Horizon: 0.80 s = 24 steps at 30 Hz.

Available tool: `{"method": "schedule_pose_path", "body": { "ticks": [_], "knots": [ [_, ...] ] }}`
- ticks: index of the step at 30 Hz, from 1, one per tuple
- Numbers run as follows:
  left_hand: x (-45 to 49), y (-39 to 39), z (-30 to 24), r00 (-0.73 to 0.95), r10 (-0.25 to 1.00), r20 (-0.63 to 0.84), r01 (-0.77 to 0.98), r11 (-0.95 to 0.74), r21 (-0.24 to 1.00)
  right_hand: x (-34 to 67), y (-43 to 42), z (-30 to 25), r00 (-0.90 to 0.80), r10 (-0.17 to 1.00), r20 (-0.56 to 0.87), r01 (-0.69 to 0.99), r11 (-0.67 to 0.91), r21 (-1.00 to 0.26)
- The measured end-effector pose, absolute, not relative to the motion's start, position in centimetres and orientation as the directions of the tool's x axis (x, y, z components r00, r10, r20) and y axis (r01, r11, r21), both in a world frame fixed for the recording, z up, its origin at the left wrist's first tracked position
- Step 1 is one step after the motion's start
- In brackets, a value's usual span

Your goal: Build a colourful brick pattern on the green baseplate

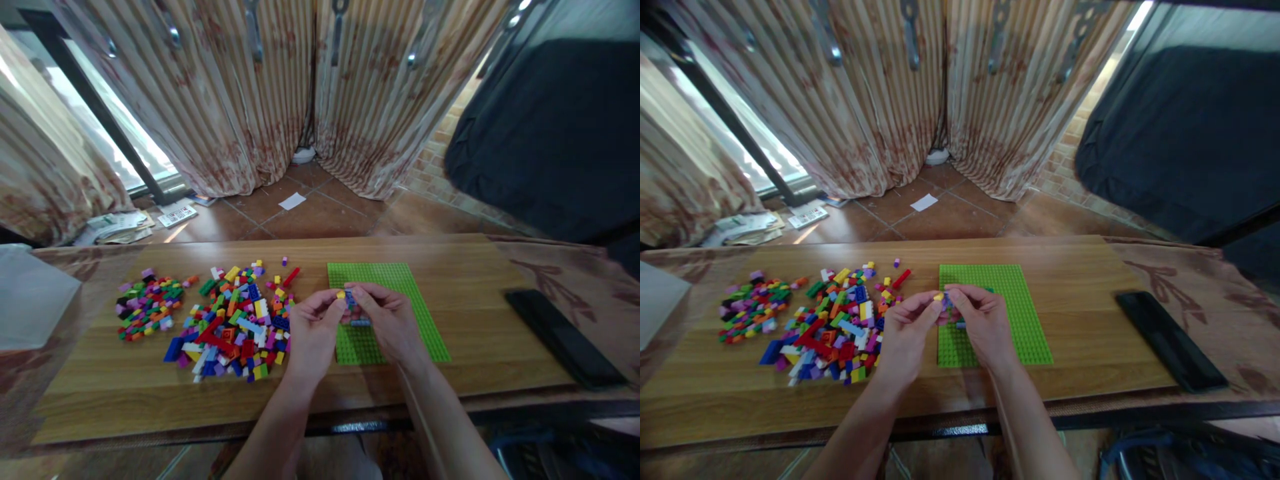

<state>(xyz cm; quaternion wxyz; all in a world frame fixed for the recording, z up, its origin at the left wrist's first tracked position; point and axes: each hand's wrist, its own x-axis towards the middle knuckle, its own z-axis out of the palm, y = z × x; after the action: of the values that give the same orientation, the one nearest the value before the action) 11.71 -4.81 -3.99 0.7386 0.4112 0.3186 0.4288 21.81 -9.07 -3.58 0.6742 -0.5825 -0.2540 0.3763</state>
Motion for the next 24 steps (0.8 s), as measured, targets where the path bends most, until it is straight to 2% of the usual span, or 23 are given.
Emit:
{"method": "schedule_pose_path", "body": {
  "ticks": [7, 10, 12, 15, 17, 20, 24],
  "knots": [
    [11.5, -4.4, -4.5, 0.437, 0.895, -0.091, -0.300, 0.240, 0.923, 22.6, -9.5, -3.9, 0.624, 0.778, -0.074, -0.180, 0.051, -0.982],
    [10.9, -3.6, -5.0, 0.398, 0.916, -0.050, -0.140, 0.114, 0.984, 24.5, -10.2, -4.3, 0.662, 0.749, -0.001, -0.026, 0.022, -0.999],
    [10.3, -3.0, -5.3, 0.383, 0.923, 0.024, 0.063, -0.052, 0.997, 26.0, -10.9, -4.7, 0.674, 0.734, 0.079, 0.138, -0.021, -0.990],
    [9.5, -2.5, -5.3, 0.412, 0.901, 0.134, 0.410, -0.315, 0.856, 27.5, -11.7, -5.2, 0.604, 0.781, 0.161, 0.377, -0.102, -0.921],
    [9.2, -2.4, -5.2, 0.442, 0.882, 0.161, 0.552, -0.409, 0.727, 27.8, -12.0, -5.4, 0.534, 0.828, 0.170, 0.490, -0.140, -0.860],
    [8.9, -2.4, -5.0, 0.458, 0.874, 0.166, 0.662, -0.459, 0.592, 27.5, -12.1, -5.6, 0.415, 0.891, 0.185, 0.619, -0.128, -0.775],
    [8.9, -2.4, -5.0, 0.464, 0.876, 0.135, 0.727, -0.464, 0.506, 27.0, -11.9, -5.8, 0.327, 0.924, 0.200, 0.696, -0.092, -0.712]
  ]
}}
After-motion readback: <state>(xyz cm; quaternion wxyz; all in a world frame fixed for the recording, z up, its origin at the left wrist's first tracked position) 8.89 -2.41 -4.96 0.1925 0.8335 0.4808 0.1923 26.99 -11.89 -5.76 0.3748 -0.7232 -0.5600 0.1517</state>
